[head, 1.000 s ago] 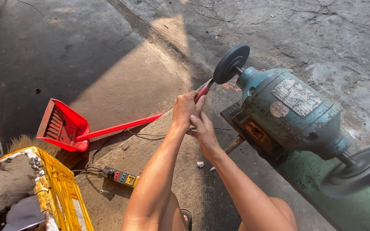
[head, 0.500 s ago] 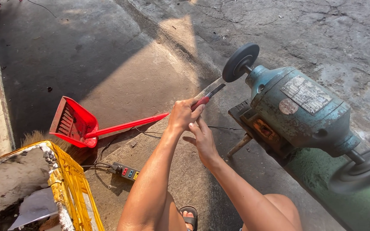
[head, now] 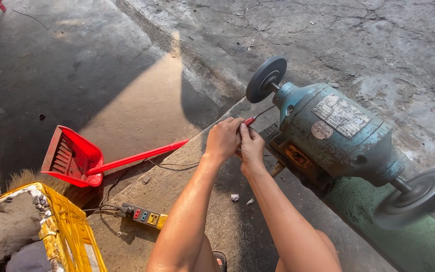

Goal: Trimming and preparing plastic motorcycle fairing panels using a utility knife and a bench grinder.

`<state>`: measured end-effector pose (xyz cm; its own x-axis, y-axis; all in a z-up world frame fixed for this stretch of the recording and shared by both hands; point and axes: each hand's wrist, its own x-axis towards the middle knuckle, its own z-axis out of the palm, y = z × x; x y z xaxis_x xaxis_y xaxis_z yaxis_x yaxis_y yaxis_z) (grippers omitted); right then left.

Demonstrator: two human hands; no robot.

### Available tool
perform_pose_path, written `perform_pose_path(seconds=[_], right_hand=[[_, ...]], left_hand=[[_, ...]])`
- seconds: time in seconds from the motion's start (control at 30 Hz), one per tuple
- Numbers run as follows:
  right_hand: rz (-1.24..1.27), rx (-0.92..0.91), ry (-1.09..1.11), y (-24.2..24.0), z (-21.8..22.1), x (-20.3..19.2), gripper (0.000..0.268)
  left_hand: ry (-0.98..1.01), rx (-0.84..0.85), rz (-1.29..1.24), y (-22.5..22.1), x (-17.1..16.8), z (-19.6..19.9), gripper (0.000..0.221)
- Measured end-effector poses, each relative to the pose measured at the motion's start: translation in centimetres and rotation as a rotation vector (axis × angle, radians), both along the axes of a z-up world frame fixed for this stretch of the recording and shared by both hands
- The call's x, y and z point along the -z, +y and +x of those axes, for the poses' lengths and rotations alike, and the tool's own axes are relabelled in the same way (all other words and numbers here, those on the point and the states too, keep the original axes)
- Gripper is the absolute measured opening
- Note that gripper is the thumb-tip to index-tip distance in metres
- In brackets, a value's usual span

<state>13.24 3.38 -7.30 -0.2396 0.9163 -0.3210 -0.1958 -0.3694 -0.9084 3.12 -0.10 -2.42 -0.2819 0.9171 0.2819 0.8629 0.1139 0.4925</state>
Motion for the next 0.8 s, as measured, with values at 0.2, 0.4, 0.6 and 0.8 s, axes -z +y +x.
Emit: perform_pose_path(seconds=[0.2,0.4,0.6,0.8], right_hand=[[-0.021,0.004,0.005,4.0,-1.0,2.9,0.041],[-0.019,-0.008,0.076,3.7,-1.7,1.3,0.036],[-0.01,-0.002,0.108,3.1,-2.3,1.6,0.034],[0.029,-0.008,0.118,2.2,-2.4,0.7,0.034]], left_hand=[[0.018,-0.031,0.093,0.9,0.0,-0.5,0.027],[-0.016,-0.073,0.121,1.9,1.3,-1.2,0.027],[0.009,-0.094,0.169,1.7,2.0,-1.4,0.027],[0.026,-0.088,0.185,-0.1,0.1,-1.1,0.029]])
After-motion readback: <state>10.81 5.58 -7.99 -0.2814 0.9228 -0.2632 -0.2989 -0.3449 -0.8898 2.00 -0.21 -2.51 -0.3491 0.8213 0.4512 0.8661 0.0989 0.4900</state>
